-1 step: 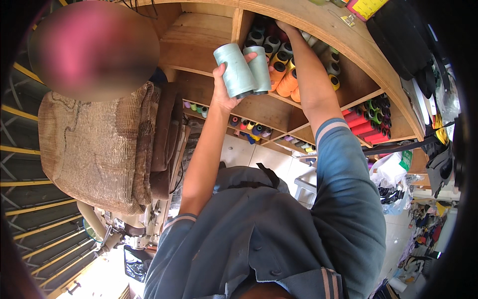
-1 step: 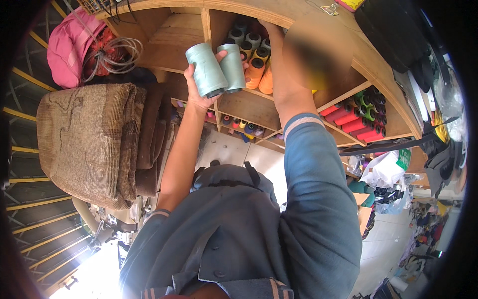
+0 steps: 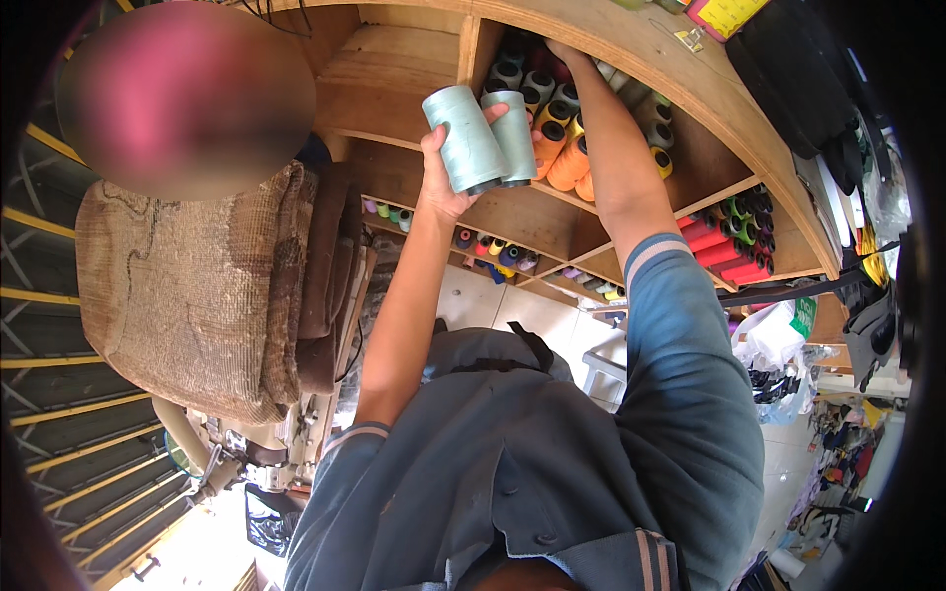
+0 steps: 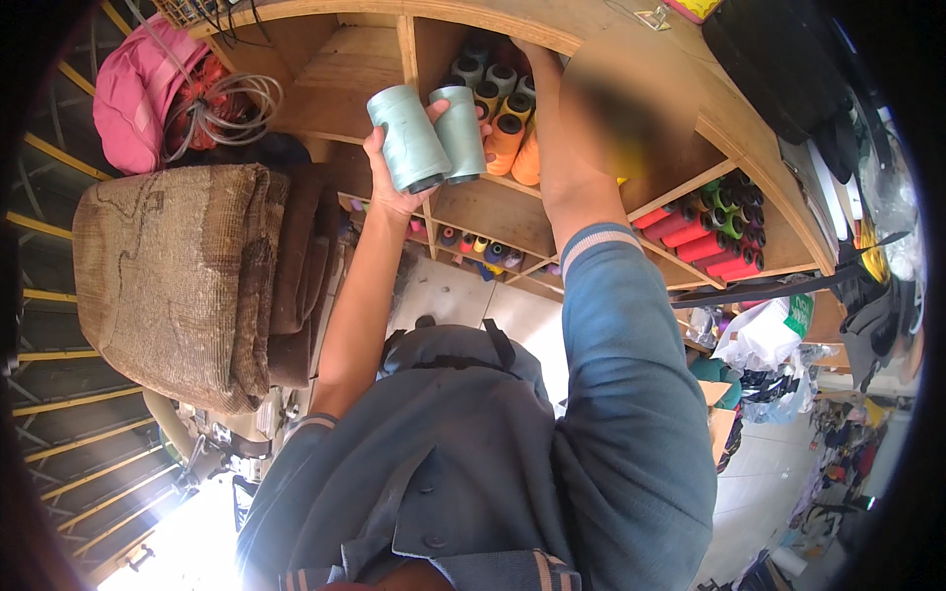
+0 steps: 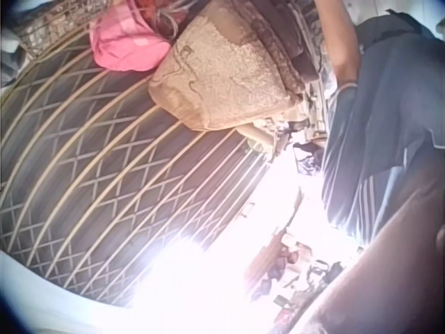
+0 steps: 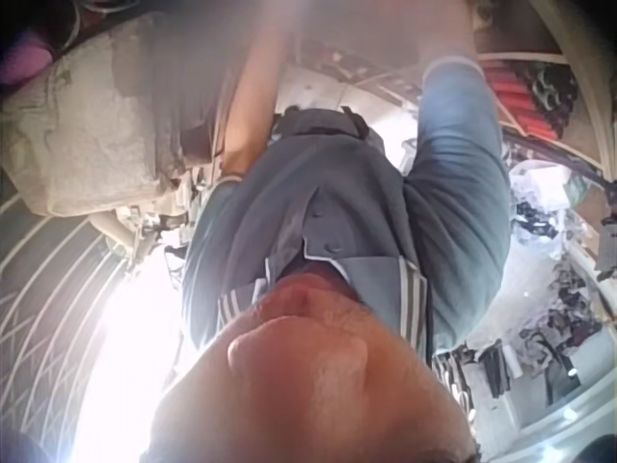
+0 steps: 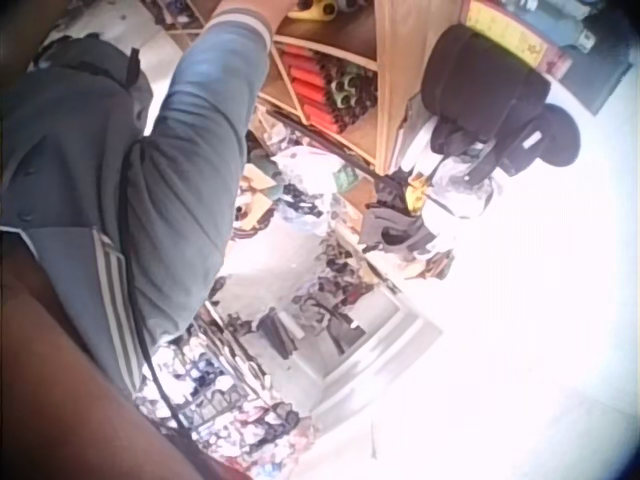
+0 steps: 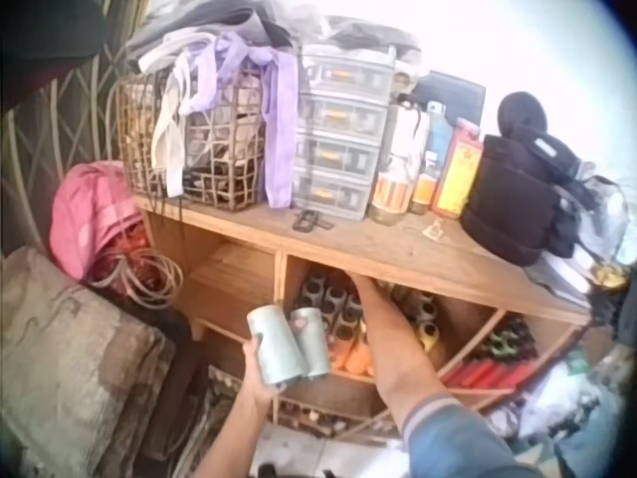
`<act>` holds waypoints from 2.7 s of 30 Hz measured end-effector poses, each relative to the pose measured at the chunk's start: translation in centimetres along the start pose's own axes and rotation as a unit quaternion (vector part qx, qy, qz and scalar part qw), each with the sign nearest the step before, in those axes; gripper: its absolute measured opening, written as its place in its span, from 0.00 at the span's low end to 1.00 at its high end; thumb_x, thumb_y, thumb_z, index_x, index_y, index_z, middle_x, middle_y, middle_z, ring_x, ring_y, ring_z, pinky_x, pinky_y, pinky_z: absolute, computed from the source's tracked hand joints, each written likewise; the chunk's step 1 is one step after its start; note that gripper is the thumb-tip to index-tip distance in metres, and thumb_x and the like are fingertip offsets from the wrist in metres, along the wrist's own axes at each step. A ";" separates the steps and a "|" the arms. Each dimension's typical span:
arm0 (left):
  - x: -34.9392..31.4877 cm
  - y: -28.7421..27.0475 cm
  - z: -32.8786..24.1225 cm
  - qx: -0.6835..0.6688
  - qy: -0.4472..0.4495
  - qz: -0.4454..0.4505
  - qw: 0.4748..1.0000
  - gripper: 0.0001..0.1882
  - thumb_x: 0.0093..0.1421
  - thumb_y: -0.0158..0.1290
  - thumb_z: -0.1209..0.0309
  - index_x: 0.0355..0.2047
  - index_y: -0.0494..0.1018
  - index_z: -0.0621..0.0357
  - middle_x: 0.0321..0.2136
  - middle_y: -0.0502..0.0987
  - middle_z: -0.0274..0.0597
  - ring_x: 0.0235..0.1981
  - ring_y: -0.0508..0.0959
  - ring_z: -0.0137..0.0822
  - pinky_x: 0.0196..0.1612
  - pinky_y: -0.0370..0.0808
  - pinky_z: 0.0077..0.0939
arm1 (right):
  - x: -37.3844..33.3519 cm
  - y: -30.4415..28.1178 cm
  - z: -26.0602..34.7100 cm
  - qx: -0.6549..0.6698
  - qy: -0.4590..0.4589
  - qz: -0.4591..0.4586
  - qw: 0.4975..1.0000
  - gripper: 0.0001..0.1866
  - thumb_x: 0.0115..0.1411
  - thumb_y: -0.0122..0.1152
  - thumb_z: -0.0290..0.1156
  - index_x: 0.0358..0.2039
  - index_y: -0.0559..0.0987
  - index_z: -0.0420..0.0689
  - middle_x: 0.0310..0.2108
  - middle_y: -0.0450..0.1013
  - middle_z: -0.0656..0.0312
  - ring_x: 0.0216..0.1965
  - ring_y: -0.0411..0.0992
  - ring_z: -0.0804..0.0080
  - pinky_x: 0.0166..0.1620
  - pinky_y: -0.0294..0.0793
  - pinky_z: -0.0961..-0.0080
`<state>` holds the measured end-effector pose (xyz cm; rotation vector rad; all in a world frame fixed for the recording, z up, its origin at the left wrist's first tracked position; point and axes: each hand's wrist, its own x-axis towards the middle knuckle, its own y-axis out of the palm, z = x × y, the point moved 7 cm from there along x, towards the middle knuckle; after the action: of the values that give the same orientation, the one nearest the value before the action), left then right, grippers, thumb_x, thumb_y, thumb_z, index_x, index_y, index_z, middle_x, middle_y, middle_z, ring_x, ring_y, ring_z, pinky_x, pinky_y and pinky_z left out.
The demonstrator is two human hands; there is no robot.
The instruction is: The person organizes thread spools by selecting them from cardboard boxes on the floor and placing them onto wooden shelves.
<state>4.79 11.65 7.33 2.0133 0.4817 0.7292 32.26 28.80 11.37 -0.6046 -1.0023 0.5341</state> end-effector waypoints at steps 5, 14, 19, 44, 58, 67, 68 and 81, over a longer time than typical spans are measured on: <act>-0.2 -0.3 0.3 0.000 0.004 -0.008 1.000 0.49 0.45 0.55 0.37 0.58 0.63 0.61 0.57 0.61 0.62 0.56 0.67 0.59 0.55 0.67 0.65 | 0.0 0.1 0.3 -0.005 -0.016 0.017 1.000 0.20 0.66 0.50 0.42 0.51 0.72 0.42 0.47 0.72 0.57 0.48 0.70 0.65 0.50 0.70 0.67; -0.3 -1.1 0.8 0.008 0.011 -0.008 1.000 0.48 0.46 0.53 0.35 0.58 0.65 0.59 0.60 0.58 0.65 0.59 0.63 0.64 0.57 0.61 0.68 | -3.1 -5.1 3.1 0.044 -0.073 0.103 0.991 0.20 0.66 0.49 0.41 0.53 0.71 0.42 0.50 0.72 0.56 0.50 0.69 0.63 0.52 0.69 0.65; 0.9 1.1 1.9 -0.044 0.005 0.097 0.994 0.46 0.46 0.52 0.35 0.56 0.68 0.58 0.61 0.54 0.70 0.59 0.60 0.69 0.58 0.60 0.68 | -9.7 -13.9 7.8 0.225 0.023 0.378 0.898 0.21 0.66 0.49 0.41 0.54 0.71 0.42 0.51 0.71 0.55 0.52 0.69 0.62 0.54 0.68 0.63; 1.1 0.6 3.2 -0.023 -0.029 0.096 0.995 0.34 0.43 0.60 0.45 0.43 0.73 0.56 0.62 0.55 0.65 0.60 0.60 0.66 0.60 0.54 0.72 | -9.7 -10.6 -12.1 0.611 0.187 0.110 0.761 0.21 0.67 0.47 0.39 0.56 0.69 0.40 0.55 0.69 0.53 0.57 0.66 0.61 0.56 0.68 0.64; 0.2 -0.9 3.4 0.019 -0.026 0.084 0.996 0.34 0.46 0.58 0.43 0.47 0.72 0.52 0.62 0.55 0.62 0.62 0.58 0.66 0.60 0.53 0.72 | -9.9 -14.0 -9.5 0.079 0.029 0.107 0.991 0.24 0.56 0.61 0.41 0.50 0.75 0.40 0.49 0.72 0.48 0.54 0.67 0.59 0.57 0.64 0.66; 0.7 -0.3 3.9 0.018 -0.037 0.042 0.998 0.35 0.41 0.62 0.46 0.43 0.73 0.59 0.60 0.59 0.62 0.60 0.61 0.66 0.58 0.60 0.69 | -11.8 -14.6 -8.5 -0.126 -0.016 0.208 0.970 0.25 0.55 0.62 0.45 0.51 0.74 0.50 0.47 0.75 0.56 0.54 0.69 0.60 0.56 0.64 0.52; 0.8 -0.2 3.9 0.020 -0.037 0.042 0.998 0.35 0.41 0.62 0.46 0.43 0.73 0.59 0.60 0.60 0.61 0.59 0.62 0.66 0.58 0.61 0.68 | -12.0 -14.3 -8.9 -0.141 0.009 0.244 0.960 0.25 0.55 0.62 0.47 0.51 0.74 0.51 0.47 0.75 0.56 0.54 0.68 0.58 0.56 0.62 0.48; 4.2 1.1 3.9 0.100 -0.052 0.019 0.993 0.34 0.54 0.50 0.41 0.48 0.65 0.57 0.35 0.68 0.42 0.33 0.73 0.41 0.39 0.73 0.42 | -14.1 -18.3 3.4 0.261 -0.020 0.246 0.933 0.20 0.58 0.62 0.38 0.47 0.76 0.38 0.39 0.75 0.55 0.37 0.73 0.69 0.40 0.73 0.73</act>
<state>10.52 11.10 7.95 2.2405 0.4734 0.6157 25.52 7.11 16.64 -0.3585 -0.6949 1.2163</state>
